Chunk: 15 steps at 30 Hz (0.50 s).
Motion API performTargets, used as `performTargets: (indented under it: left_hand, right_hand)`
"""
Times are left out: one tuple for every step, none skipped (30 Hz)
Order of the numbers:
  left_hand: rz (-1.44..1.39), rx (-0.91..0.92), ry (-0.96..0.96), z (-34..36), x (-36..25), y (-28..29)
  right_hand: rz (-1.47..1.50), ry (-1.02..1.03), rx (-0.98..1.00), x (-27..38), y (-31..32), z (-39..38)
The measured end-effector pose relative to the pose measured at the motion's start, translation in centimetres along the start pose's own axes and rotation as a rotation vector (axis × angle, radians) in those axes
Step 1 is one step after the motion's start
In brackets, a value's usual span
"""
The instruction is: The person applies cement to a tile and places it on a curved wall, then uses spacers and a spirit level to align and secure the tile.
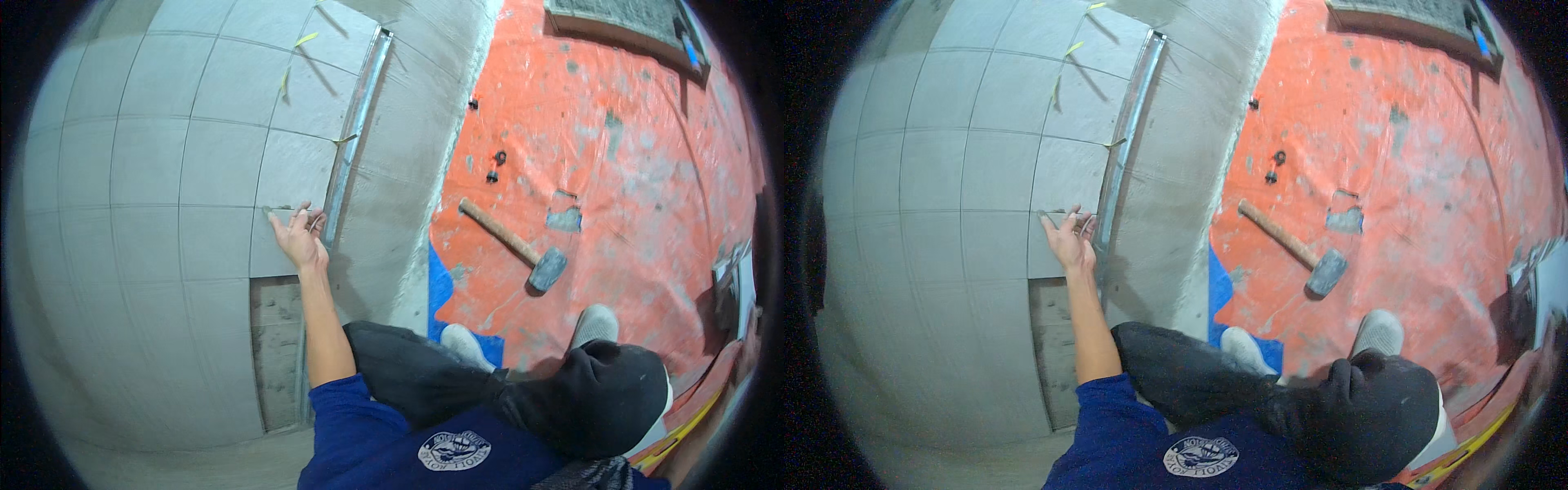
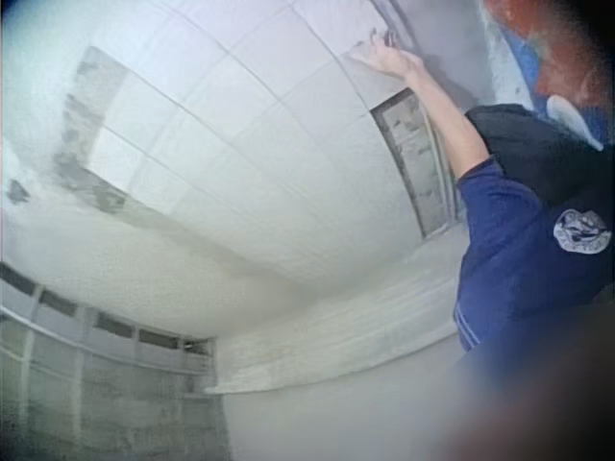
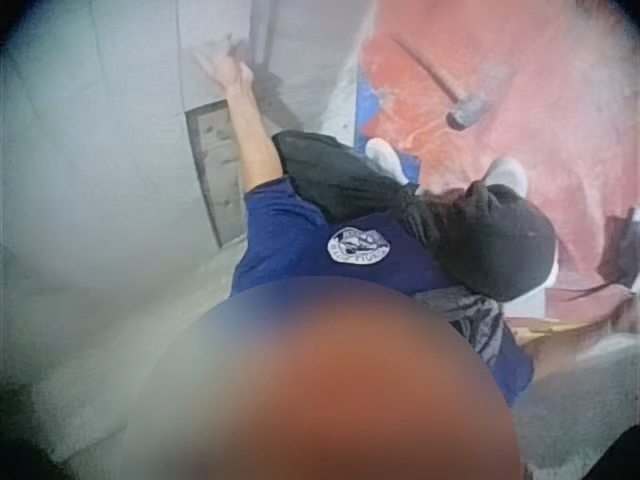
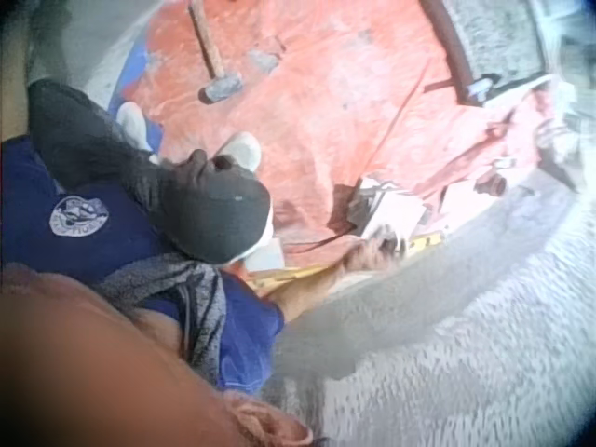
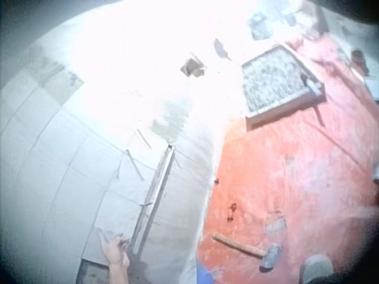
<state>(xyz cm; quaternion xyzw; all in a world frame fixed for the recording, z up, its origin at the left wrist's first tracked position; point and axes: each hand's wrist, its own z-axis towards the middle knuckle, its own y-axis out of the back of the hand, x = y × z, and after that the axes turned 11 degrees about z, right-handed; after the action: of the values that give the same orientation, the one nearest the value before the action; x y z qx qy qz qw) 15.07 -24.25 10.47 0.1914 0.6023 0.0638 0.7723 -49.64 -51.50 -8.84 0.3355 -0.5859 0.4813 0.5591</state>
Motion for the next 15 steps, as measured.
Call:
performTargets:
  left_hand:
    - [-0.021,0.000,-0.013,0.0,0.2,-0.1]
    - [-0.029,0.005,-0.023,0.0,0.3,-0.2]
    - [-0.036,0.006,-0.032,-0.1,0.5,-0.2]
    - [-0.043,0.012,-0.044,-0.1,0.6,-0.2]
    - [-0.058,0.019,-0.048,-0.1,0.6,-0.1]
    - [-0.067,0.033,-0.055,-0.1,0.6,0.0]
    - [-0.064,0.042,-0.042,-0.2,0.6,0.1]
    - [-0.077,0.060,-0.067,-0.2,0.6,0.3]
    - [-0.081,0.069,-0.076,-0.2,0.5,0.5]
    - [-0.078,0.086,-0.098,-0.2,0.5,0.6]
    - [-0.092,0.086,-0.085,-0.2,0.5,0.8]
    - [-0.102,0.093,-0.091,-0.2,0.5,0.9]
    - [-0.109,0.110,-0.114,-0.2,0.5,1.0]
    - [-0.121,0.109,-0.099,-0.1,0.5,1.1]
    - [-0.133,0.114,-0.102,-0.1,0.5,1.1]
  right_hand:
    - [0.073,-0.051,0.123,0.6,-4.0,0.8]
    - [0.121,-0.114,0.269,1.1,-8.2,1.3]
    - [0.155,-0.200,0.432,1.8,-12.4,1.3]
    - [0.078,-0.240,0.587,2.8,-16.2,0.8]
    - [-0.012,-0.323,0.702,3.9,-20.0,0.2]
    - [0.046,-0.347,0.873,5.0,-23.6,-1.3]
    - [0.155,-0.352,1.082,6.4,-26.9,-2.9]
    - [0.165,-0.357,1.198,7.8,-30.0,-5.1]
    - [0.167,-0.420,1.313,9.4,-32.6,-7.0]
    - [0.253,-0.483,1.434,10.8,-35.1,-9.2]
    - [0.087,-0.177,1.618,12.2,-37.5,-11.1]
    - [0.162,-0.169,1.778,13.5,-39.4,-12.9]
    - [0.143,-0.092,1.805,14.4,-41.5,-14.9]
    - [0.120,-0.063,1.803,15.0,-43.6,-16.8]
    - [0.152,-0.012,1.821,15.6,-45.6,-18.5]
